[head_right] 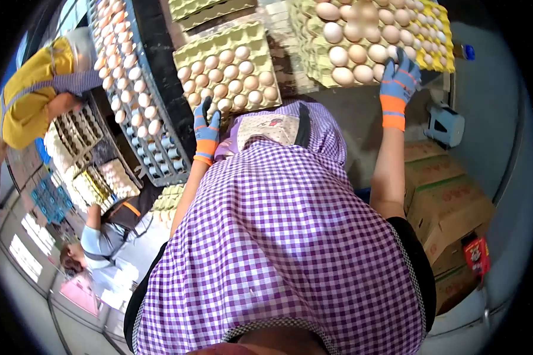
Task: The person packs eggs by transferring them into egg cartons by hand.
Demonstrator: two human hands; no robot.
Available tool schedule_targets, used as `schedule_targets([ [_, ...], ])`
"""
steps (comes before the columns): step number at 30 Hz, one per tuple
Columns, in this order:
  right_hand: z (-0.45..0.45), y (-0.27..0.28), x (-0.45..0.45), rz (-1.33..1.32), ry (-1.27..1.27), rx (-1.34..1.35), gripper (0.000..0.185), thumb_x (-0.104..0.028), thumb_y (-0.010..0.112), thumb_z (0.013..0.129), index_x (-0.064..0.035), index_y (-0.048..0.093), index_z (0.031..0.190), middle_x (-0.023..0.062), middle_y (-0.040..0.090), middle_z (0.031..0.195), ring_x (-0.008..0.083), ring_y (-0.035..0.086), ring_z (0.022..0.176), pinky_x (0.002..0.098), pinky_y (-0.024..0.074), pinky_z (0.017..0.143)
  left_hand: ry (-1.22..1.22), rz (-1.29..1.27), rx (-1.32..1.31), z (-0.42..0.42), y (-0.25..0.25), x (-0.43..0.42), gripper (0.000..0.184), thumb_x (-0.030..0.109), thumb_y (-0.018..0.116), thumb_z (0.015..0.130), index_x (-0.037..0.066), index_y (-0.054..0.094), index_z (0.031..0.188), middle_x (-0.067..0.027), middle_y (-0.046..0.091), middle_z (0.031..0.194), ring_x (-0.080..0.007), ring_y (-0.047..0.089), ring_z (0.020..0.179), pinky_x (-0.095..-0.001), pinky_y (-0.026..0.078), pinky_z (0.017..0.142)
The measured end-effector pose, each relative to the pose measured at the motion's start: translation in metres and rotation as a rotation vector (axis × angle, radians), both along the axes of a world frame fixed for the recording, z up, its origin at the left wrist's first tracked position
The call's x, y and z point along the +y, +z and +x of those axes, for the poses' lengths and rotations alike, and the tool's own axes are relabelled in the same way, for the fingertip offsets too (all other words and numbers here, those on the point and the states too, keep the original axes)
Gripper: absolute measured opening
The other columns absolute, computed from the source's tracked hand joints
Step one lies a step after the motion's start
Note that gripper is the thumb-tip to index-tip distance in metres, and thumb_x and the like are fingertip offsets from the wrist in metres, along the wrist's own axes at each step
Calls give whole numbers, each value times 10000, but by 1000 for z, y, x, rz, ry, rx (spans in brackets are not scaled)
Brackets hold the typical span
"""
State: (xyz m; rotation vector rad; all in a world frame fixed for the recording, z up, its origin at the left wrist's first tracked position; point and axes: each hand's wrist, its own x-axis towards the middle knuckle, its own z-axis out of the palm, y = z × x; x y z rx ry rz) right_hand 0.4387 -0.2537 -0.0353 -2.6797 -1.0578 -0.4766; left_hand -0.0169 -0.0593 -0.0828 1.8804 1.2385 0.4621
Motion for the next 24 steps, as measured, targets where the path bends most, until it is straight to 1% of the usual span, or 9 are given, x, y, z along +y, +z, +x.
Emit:
schedule_targets([
  [4,-34,36,37,228,15,-73,372,-157,683,911,-56,625,1264,137,647,1140,306,597,1041,417,481,931,1,217,195,-21,-9,20,572,197,724,859,21,519,1363,-233,560,1315,-416,513,1236,-487,411,1051],
  [7,-96,53,99,403,388,952,390,-128,698,905,-33,614,1274,123,657,1175,236,626,1055,376,495,913,-143,431,295,14,1,77,576,180,706,842,36,518,1368,-207,562,1342,-403,507,1254,-478,402,1068],
  [9,-131,33,158,116,801,730,460,-270,715,881,-73,605,1281,137,662,1161,303,620,1077,397,475,937,-250,520,364,27,-2,121,585,152,684,824,46,516,1375,-182,557,1366,-389,506,1267,-465,396,1081],
  [13,-164,-52,236,-321,941,416,529,-399,683,867,-158,569,1324,83,638,1254,303,553,1180,480,418,1010,-447,466,384,18,-48,175,521,113,651,843,69,554,1352,-179,587,1350,-381,514,1285,-453,397,1106],
  [16,-173,-54,259,-502,1010,372,525,-406,679,864,-160,570,1315,82,636,1247,315,548,1173,477,413,1015,-467,577,331,6,-42,175,434,144,638,889,78,577,1314,-163,611,1313,-352,527,1273,-446,404,1092],
  [20,-168,-58,263,-446,982,365,503,-414,673,860,-137,582,1270,104,642,1223,324,547,1164,480,424,976,-197,476,93,11,-24,153,373,137,603,915,55,590,1278,-162,642,1223,-324,600,1155,-432,466,1028],
  [22,-165,-53,265,-473,963,429,509,-416,672,856,-132,576,1268,110,637,1215,327,548,1164,481,426,978,494,-259,-691,20,-14,133,299,124,594,930,38,617,1216,-126,658,1133,-257,643,1049,-377,532,928],
  [23,-166,-47,268,-482,936,498,515,-417,671,852,-127,570,1266,115,631,1207,330,549,1165,482,428,980,679,-636,-990,16,-14,134,198,126,593,947,22,658,1102,-88,650,1062,-204,648,978,-337,558,854],
  [24,-168,-39,266,-515,1015,430,507,-397,681,841,-121,566,1250,121,618,1188,325,556,1162,478,426,988,492,-314,-634,14,-13,135,190,170,634,934,1,677,1012,-78,641,999,-205,653,946,-341,559,829],
])
